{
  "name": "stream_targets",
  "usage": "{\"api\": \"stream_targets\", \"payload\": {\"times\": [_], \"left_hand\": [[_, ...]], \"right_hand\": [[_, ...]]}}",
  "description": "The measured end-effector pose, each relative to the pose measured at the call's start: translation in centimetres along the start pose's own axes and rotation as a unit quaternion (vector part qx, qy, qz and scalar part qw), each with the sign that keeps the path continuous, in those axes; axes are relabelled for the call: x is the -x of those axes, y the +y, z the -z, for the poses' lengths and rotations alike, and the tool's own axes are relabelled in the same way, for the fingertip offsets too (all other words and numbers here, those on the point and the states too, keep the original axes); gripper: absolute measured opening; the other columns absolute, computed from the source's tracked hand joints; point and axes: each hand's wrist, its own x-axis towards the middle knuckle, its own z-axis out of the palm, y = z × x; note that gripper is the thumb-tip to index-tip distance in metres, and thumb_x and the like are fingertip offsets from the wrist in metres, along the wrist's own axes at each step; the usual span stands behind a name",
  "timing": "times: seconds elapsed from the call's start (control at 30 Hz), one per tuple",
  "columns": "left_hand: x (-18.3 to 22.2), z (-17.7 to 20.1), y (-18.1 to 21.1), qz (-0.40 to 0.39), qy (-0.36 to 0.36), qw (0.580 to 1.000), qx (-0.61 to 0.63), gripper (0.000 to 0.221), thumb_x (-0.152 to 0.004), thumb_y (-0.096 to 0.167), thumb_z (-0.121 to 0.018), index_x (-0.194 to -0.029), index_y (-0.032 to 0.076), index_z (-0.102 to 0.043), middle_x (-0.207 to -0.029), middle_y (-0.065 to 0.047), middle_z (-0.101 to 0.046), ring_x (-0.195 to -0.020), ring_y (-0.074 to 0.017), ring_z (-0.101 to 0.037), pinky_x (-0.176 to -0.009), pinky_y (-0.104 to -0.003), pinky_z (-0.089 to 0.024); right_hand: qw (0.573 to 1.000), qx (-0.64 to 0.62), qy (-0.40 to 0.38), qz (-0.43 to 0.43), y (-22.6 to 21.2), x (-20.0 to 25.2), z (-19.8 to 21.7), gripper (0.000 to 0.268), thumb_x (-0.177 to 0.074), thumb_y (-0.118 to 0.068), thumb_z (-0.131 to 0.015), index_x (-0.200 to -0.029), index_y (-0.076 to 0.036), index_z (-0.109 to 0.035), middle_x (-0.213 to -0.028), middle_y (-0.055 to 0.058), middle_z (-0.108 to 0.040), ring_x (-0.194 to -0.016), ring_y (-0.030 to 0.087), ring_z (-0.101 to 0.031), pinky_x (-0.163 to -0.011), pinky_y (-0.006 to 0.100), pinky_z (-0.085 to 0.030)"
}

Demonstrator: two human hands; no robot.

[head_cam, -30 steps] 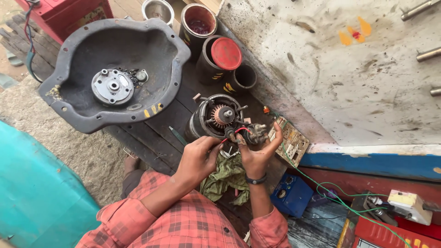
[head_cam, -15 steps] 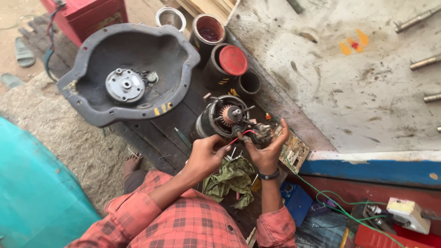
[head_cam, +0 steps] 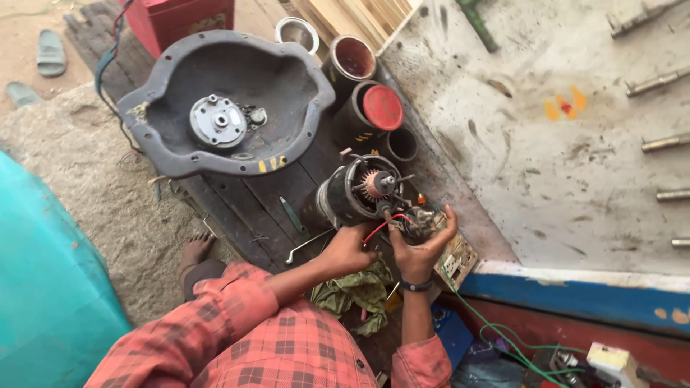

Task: Disassembling, inspecting, and reassembling vehicle starter motor components on a workbench.

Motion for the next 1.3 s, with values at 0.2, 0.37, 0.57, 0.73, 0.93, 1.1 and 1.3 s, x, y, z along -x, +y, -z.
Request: {"api": "stream_targets", "payload": {"times": [0.2, 0.37, 0.57, 0.73, 0.93, 1.1, 1.3], "left_hand": [[-0.1, -0.5, -0.6, 0.010, 0.019, 1.000, -0.013, 0.061, -0.067, 0.023, -0.081, -0.122, 0.001, -0.068, -0.105, -0.023, -0.074, -0.096, -0.0368, -0.073, -0.083, -0.042, -0.058], [-0.2, 0.1, -0.3, 0.033, 0.008, 0.999, -0.005, 0.062, -0.064, 0.023, -0.079, -0.120, -0.002, -0.069, -0.102, -0.024, -0.074, -0.095, -0.0346, -0.074, -0.083, -0.041, -0.058], [0.0, 0.3, 0.2, 0.030, -0.011, 0.999, 0.017, 0.065, -0.062, 0.020, -0.076, -0.122, -0.004, -0.067, -0.101, -0.026, -0.074, -0.094, -0.0344, -0.074, -0.082, -0.040, -0.058], [0.7, 0.2, 0.0, 0.018, 0.020, 0.999, 0.017, 0.070, -0.061, 0.016, -0.076, -0.127, -0.003, -0.062, -0.106, -0.027, -0.072, -0.100, -0.0377, -0.072, -0.084, -0.041, -0.057], [1.8, 1.5, 3.0, 0.103, 0.026, 0.994, 0.014, 0.058, -0.069, 0.009, -0.069, -0.127, 0.002, -0.064, -0.097, -0.027, -0.073, -0.090, -0.0393, -0.072, -0.078, -0.043, -0.057], [1.7, 1.8, 2.9, 0.120, 0.026, 0.992, 0.009, 0.044, -0.072, 0.011, -0.071, -0.115, 0.000, -0.067, -0.086, -0.026, -0.072, -0.078, -0.0394, -0.073, -0.071, -0.044, -0.057], [1.0, 1.2, 1.1, 0.144, 0.040, 0.987, -0.066, 0.030, -0.076, 0.017, -0.074, -0.098, -0.003, -0.070, -0.080, -0.026, -0.070, -0.076, -0.0419, -0.071, -0.070, -0.047, -0.056]], "right_hand": [[0.996, -0.088, 0.027, -0.010, 0.3, 1.2, -0.6, 0.095, -0.083, -0.006, -0.086, -0.154, -0.004, -0.023, -0.130, 0.016, -0.057, -0.114, 0.024, -0.063, -0.102, 0.035, -0.054], [0.995, -0.096, 0.020, 0.005, 1.4, 1.2, -0.7, 0.094, -0.083, -0.008, -0.087, -0.153, -0.004, -0.025, -0.134, 0.017, -0.053, -0.117, 0.025, -0.063, -0.102, 0.036, -0.055], [0.999, 0.011, 0.010, 0.038, 1.9, 0.8, -0.7, 0.101, -0.074, -0.009, -0.089, -0.152, -0.003, -0.025, -0.142, 0.020, -0.042, -0.125, 0.032, -0.055, -0.105, 0.041, -0.051], [0.995, -0.093, -0.028, -0.029, 3.1, 1.3, -1.1, 0.102, -0.080, -0.019, -0.090, -0.153, 0.000, -0.021, -0.143, 0.019, -0.043, -0.124, 0.028, -0.058, -0.102, 0.038, -0.055], [0.997, 0.058, -0.039, 0.018, 3.3, 0.7, -0.5, 0.102, -0.079, -0.023, -0.091, -0.154, 0.000, -0.025, -0.146, 0.023, -0.039, -0.131, 0.032, -0.051, -0.111, 0.044, -0.048], [0.995, 0.037, -0.087, -0.028, 2.2, -0.7, 0.0, 0.104, -0.081, -0.027, -0.089, -0.155, 0.000, -0.022, -0.144, 0.024, -0.045, -0.129, 0.032, -0.054, -0.110, 0.043, -0.047], [0.993, 0.036, -0.109, -0.036, 2.9, 0.0, -0.5, 0.105, -0.081, -0.028, -0.090, -0.155, -0.001, -0.022, -0.142, 0.026, -0.047, -0.125, 0.033, -0.058, -0.105, 0.045, -0.051]]}}
